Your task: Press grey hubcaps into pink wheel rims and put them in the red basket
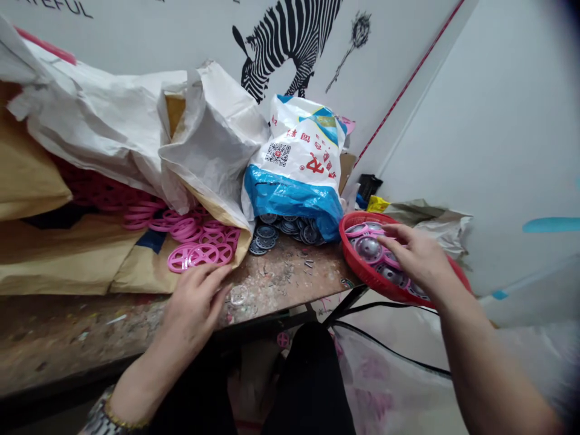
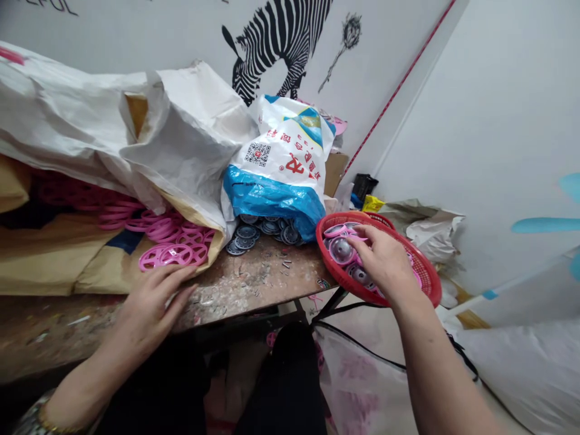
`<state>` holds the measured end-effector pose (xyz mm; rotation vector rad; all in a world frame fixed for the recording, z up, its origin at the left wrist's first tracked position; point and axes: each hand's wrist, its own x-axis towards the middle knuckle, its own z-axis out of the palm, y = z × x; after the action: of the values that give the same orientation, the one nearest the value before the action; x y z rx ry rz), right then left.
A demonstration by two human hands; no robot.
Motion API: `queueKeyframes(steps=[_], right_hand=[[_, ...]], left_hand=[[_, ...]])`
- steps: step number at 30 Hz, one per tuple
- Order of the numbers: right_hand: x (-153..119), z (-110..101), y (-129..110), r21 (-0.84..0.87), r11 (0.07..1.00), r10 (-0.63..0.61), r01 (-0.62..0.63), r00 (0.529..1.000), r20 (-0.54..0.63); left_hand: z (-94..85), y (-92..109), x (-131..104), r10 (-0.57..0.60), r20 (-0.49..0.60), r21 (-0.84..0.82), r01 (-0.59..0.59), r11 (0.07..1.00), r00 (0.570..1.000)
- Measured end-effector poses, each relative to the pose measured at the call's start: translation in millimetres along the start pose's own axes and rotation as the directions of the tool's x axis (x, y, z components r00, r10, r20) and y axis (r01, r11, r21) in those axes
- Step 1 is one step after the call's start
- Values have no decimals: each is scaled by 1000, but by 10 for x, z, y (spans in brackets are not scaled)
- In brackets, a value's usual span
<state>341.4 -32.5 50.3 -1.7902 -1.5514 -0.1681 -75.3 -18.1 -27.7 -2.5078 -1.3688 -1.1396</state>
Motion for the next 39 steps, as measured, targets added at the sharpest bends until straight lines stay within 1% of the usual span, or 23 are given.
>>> queueKeyframes(steps=[1,2,4,7,9,12,15,17,19,22,26,29,32,36,39], right_hand=[[-9,5,-4,-66,998,-7,6,1000,-16],[-31,16,-32,-85,996,1,-3,1000,-21],[-102,61,-151,-28,1000,1,-2,999,-43],[-239,195,-413,103,990,-89,96,994,-69],[-329,333,-594,177,968,-173,176,984,-29],[-421,601,-819,245,946,-249,211,959,135],[-412,908,-968,155,964,-255,215,910,328],[-350,1113,-1042,79,969,-246,234,879,408],[-267,1307,-1115,34,967,-241,252,865,440],[-155,1564,-1233,-38,963,-222,267,864,451],[-95,1827,-1369,-144,946,-198,292,867,458],[-101,1960,-1408,-188,929,-203,320,862,464],[-111,2034,-1395,-196,917,-223,346,855,468],[-108,2045,-1347,-161,920,-251,356,854,456],[-105,1995,-1313,-103,941,-252,323,871,422]], left_hand=[[-9,-71,16,-6,0,61,6,998,1000],[-17,-138,28,-18,5,120,17,993,1000],[-29,-256,42,-58,26,239,50,970,998],[-39,-365,63,-140,84,404,94,910,987],[-35,-402,88,-193,138,487,103,867,971],[0,-440,138,-253,212,548,99,830,944],[63,-471,179,-241,267,513,74,855,933],[104,-475,197,-223,295,453,70,889,929],[136,-465,208,-226,316,397,88,914,921],[157,-445,221,-251,337,330,136,934,908],[159,-459,233,-291,339,252,212,944,895],[159,-502,240,-313,348,202,256,945,884],[158,-533,251,-321,355,149,285,947,878],[155,-518,269,-350,341,170,309,936,873],[157,-492,288,-362,333,190,314,930,871]])
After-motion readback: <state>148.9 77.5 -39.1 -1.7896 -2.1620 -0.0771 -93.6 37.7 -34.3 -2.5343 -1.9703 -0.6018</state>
